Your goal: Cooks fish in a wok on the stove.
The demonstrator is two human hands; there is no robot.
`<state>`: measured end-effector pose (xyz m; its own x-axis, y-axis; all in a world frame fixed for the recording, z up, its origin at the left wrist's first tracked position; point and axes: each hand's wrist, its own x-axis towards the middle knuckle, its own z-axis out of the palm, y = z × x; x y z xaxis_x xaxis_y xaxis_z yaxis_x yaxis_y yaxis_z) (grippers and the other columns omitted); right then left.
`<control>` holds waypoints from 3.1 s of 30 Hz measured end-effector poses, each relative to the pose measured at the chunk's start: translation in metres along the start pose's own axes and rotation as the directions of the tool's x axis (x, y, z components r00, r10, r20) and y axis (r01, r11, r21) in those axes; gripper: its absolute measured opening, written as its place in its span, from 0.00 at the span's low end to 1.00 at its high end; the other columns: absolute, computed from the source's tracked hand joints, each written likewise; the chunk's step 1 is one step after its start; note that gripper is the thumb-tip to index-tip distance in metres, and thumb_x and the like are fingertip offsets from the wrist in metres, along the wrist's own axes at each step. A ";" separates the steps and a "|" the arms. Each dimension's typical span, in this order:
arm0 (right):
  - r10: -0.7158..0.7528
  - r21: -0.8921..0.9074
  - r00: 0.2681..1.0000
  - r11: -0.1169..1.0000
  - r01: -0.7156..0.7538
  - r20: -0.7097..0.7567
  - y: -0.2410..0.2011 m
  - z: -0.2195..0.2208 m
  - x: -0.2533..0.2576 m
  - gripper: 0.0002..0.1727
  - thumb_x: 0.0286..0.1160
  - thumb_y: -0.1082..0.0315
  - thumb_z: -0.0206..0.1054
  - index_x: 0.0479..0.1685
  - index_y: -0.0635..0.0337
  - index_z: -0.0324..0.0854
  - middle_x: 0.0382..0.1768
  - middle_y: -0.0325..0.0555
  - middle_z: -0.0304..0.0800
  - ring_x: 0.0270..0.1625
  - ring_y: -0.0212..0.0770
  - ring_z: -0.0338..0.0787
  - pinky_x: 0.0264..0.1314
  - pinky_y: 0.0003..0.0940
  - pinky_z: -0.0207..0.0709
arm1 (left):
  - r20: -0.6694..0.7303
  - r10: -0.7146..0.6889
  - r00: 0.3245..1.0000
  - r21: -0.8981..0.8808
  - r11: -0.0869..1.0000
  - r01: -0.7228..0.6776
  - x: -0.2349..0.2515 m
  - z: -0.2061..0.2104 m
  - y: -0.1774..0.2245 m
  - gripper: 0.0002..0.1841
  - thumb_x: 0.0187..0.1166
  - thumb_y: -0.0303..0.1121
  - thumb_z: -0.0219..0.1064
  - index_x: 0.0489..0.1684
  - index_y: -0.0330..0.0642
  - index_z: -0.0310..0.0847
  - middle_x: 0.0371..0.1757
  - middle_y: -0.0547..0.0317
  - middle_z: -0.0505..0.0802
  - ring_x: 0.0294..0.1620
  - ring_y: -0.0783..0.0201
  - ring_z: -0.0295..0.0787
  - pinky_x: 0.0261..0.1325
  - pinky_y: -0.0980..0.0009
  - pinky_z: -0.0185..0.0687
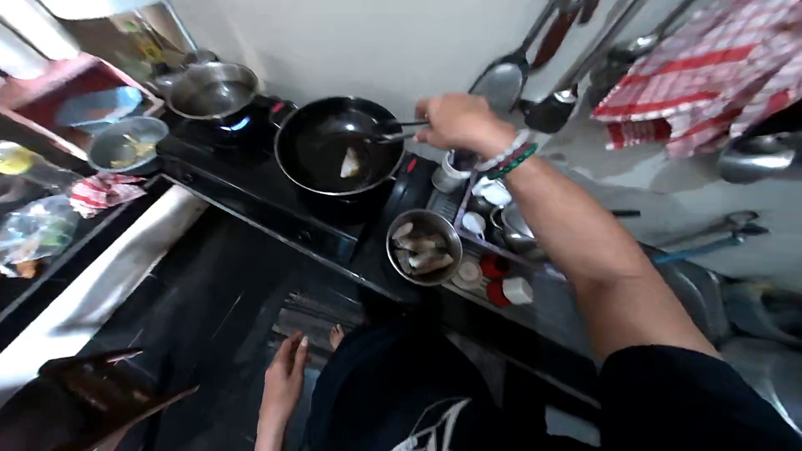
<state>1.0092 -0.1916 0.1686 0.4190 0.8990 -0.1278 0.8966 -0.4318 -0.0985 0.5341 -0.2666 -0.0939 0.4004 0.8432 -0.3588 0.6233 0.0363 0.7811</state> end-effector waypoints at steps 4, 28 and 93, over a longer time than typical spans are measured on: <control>-0.044 -0.008 0.998 0.999 0.044 -0.049 0.036 -0.019 -0.081 0.24 0.75 0.48 0.73 0.68 0.43 0.84 0.51 0.60 0.91 0.56 0.69 0.88 0.52 0.77 0.75 | 0.089 0.002 0.996 0.047 0.999 -0.006 0.009 0.005 0.008 0.22 0.92 0.41 0.55 0.75 0.36 0.77 0.57 0.44 0.93 0.50 0.55 0.95 0.58 0.52 0.91; -0.146 -0.218 0.976 0.959 0.180 0.163 0.086 0.169 -0.081 0.13 0.72 0.77 0.68 0.53 0.58 0.90 0.49 0.60 0.92 0.58 0.64 0.89 0.61 0.64 0.77 | 0.250 0.070 0.966 -0.069 0.996 -0.055 0.105 0.170 0.155 0.22 0.92 0.35 0.56 0.79 0.31 0.65 0.41 0.48 0.94 0.33 0.61 0.96 0.45 0.63 0.96; -0.025 -0.187 0.999 0.982 0.031 0.037 0.069 0.208 -0.199 0.12 0.72 0.78 0.69 0.54 0.67 0.87 0.47 0.65 0.89 0.54 0.66 0.89 0.51 0.61 0.81 | 0.220 0.136 0.966 -0.139 0.985 -0.107 0.113 0.167 0.142 0.23 0.91 0.35 0.59 0.81 0.38 0.67 0.40 0.51 0.94 0.33 0.63 0.96 0.46 0.63 0.96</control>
<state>0.9577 -0.4150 -0.0181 0.3909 0.9062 -0.1615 0.9203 -0.3820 0.0841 0.7803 -0.2557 -0.1093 0.6192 0.7014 -0.3530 0.4777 0.0202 0.8783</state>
